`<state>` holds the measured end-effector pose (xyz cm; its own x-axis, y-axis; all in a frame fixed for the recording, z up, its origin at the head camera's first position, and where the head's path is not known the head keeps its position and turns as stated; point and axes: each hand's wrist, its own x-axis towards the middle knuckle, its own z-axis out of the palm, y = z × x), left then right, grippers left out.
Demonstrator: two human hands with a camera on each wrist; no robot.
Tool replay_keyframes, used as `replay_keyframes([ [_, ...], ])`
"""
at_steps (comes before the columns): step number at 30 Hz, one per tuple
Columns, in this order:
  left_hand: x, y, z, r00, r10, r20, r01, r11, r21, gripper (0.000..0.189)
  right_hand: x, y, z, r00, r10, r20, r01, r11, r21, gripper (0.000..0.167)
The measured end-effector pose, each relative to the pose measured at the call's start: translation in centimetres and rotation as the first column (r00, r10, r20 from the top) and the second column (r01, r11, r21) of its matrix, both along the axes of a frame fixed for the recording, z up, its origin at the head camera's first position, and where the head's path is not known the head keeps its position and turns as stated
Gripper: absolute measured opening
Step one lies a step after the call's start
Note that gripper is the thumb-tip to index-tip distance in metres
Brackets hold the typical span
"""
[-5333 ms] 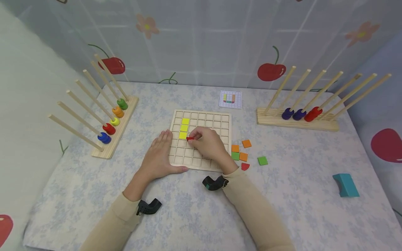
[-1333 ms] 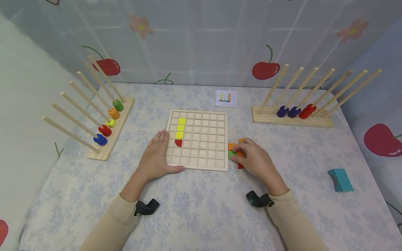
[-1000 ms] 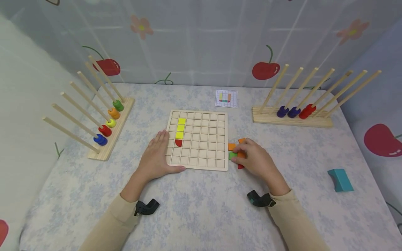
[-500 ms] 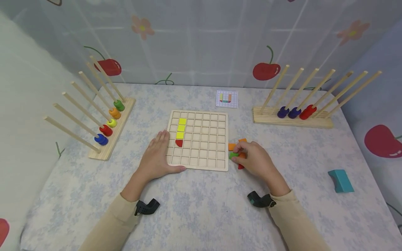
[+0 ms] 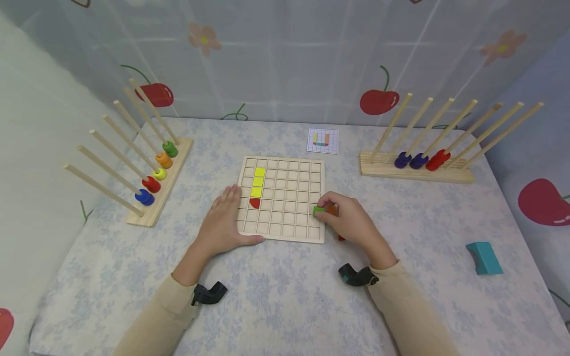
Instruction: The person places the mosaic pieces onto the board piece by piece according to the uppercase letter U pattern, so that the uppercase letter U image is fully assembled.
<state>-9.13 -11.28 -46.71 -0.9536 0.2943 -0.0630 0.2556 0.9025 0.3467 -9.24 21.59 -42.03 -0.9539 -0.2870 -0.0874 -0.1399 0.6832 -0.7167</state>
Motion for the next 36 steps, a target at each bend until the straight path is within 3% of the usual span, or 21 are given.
replay_keyframes([
  [7,0.0,0.0,0.1,1.000,-0.002,-0.001,0.002,1.000,0.008,0.144,-1.3,-2.9,-0.3,0.999,0.031,-0.045,-0.034,0.998,-0.049,0.013],
  [19,0.0,0.1,0.2,1.000,-0.001,0.001,0.001,1.000,-0.009,0.145,-2.9,-8.2,-0.5,0.999,0.026,-0.020,-0.027,0.998,-0.064,0.009],
  [36,-0.1,-0.1,-0.1,1.000,-0.002,-0.015,0.002,1.000,-0.011,0.147,-3.4,-12.0,-1.0,0.999,0.005,-0.040,-0.005,1.000,0.016,0.013],
])
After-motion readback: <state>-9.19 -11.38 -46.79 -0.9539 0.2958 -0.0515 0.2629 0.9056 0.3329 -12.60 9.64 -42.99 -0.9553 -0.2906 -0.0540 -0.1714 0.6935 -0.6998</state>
